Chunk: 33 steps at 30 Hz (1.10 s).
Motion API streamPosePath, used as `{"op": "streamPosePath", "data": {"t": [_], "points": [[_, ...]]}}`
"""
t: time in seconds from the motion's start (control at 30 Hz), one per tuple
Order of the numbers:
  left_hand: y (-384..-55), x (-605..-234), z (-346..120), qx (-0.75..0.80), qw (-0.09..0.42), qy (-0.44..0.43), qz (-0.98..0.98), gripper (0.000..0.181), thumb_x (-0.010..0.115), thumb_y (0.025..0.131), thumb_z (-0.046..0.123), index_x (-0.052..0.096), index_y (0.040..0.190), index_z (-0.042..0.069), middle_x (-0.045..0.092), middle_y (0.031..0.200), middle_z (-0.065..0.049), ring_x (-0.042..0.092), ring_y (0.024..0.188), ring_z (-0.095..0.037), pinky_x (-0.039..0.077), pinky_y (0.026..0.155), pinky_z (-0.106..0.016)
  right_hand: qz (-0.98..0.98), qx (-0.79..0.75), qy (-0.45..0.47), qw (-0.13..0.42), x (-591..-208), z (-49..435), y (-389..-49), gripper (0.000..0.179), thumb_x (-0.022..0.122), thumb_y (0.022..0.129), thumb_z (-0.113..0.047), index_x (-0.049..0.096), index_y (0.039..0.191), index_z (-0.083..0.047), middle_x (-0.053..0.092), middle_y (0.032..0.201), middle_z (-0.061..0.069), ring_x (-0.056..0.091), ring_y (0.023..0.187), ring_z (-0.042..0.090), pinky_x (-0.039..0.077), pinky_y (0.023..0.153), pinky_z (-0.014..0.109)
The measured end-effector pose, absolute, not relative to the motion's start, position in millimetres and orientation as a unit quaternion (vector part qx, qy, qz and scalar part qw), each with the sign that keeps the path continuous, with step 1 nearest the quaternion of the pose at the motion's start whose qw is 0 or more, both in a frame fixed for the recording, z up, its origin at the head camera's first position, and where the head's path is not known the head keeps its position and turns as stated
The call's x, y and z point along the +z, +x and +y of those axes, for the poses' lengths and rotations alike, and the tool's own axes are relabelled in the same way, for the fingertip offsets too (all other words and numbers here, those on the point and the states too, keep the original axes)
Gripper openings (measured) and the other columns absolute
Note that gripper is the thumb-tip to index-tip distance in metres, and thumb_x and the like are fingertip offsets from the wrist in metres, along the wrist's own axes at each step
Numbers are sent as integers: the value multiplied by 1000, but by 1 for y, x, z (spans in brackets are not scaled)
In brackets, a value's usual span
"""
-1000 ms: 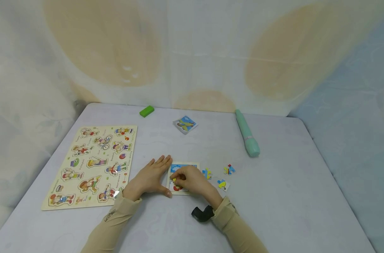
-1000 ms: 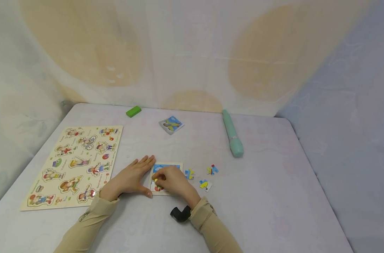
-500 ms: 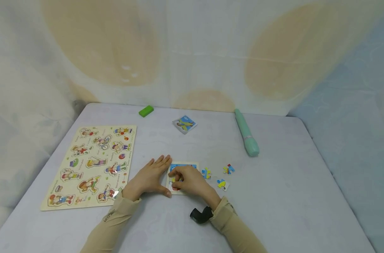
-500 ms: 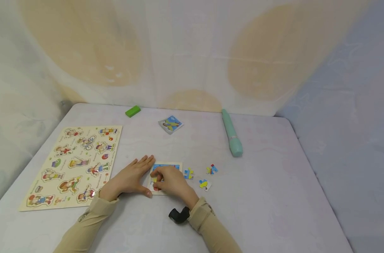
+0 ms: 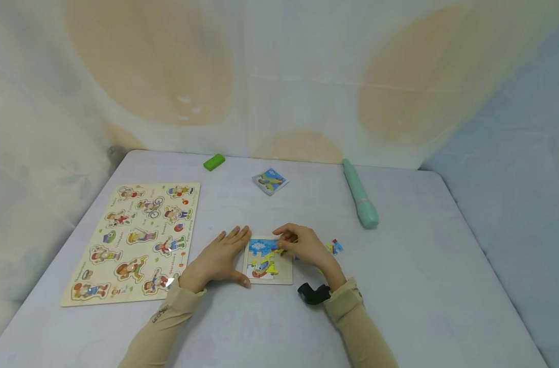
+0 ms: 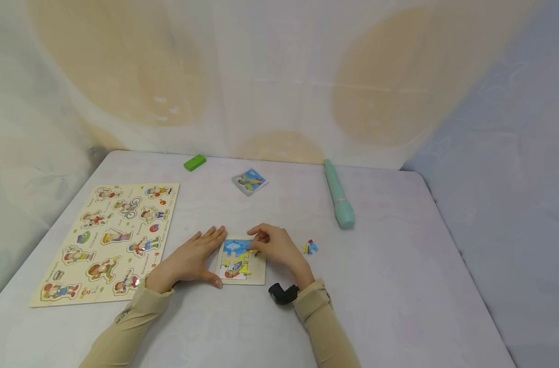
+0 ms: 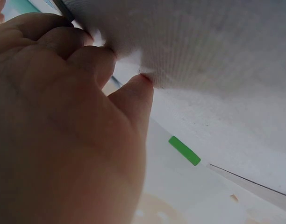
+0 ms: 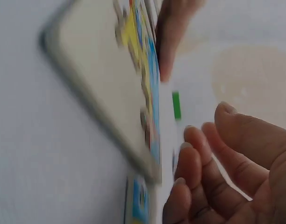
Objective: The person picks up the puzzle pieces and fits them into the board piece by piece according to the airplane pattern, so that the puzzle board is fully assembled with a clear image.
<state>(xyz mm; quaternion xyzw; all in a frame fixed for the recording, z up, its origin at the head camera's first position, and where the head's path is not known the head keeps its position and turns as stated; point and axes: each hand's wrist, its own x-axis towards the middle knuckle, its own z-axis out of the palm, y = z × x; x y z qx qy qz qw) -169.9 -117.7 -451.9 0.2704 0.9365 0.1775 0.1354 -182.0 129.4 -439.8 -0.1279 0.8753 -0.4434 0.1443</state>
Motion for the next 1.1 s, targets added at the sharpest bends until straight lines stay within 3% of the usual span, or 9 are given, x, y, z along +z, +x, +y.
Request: {"op": "streamPosePath", "data": {"t": [0.3,0.53,0.87,0.97,1.1], "points": [[-169,-450,-117,174,135,273,936,125,85,56,58,29,150,-1,24,160,-16,19,149,-36,17,121,-57,893,-413,-74,160,-441,177,-189,31,68,89,-14,64,119,-7,66,98,6,59,85,14,51,76,25],[-169,-449,-117,171,137,274,937,125,85,56,58,28,151,-1,24,160,-17,19,149,-37,17,120,-57,903,-376,-90,189,-436,181,-186,41,80,76,-8,63,112,-6,59,90,5,52,80,15,46,71,24],[-169,-449,-117,171,134,271,938,125,85,56,57,28,151,0,23,160,-16,19,149,-36,17,121,-57,925,-323,-77,183,-430,166,-183,18,80,77,-8,65,88,-7,59,86,4,51,78,16,44,69,26],[-169,-449,-117,173,135,270,938,125,86,56,57,28,151,0,23,160,-16,19,149,-36,16,121,-57,928,-316,-94,174,-429,165,-182,20,80,77,-8,67,92,-7,60,95,4,52,82,18,48,75,30],[-169,-448,-117,177,137,270,937,124,86,56,56,28,151,-1,23,160,-17,19,149,-36,16,121,-57,936,-298,-98,158,-429,163,-181,38,82,74,-7,66,108,-7,61,109,4,56,96,19,51,90,37]]}}
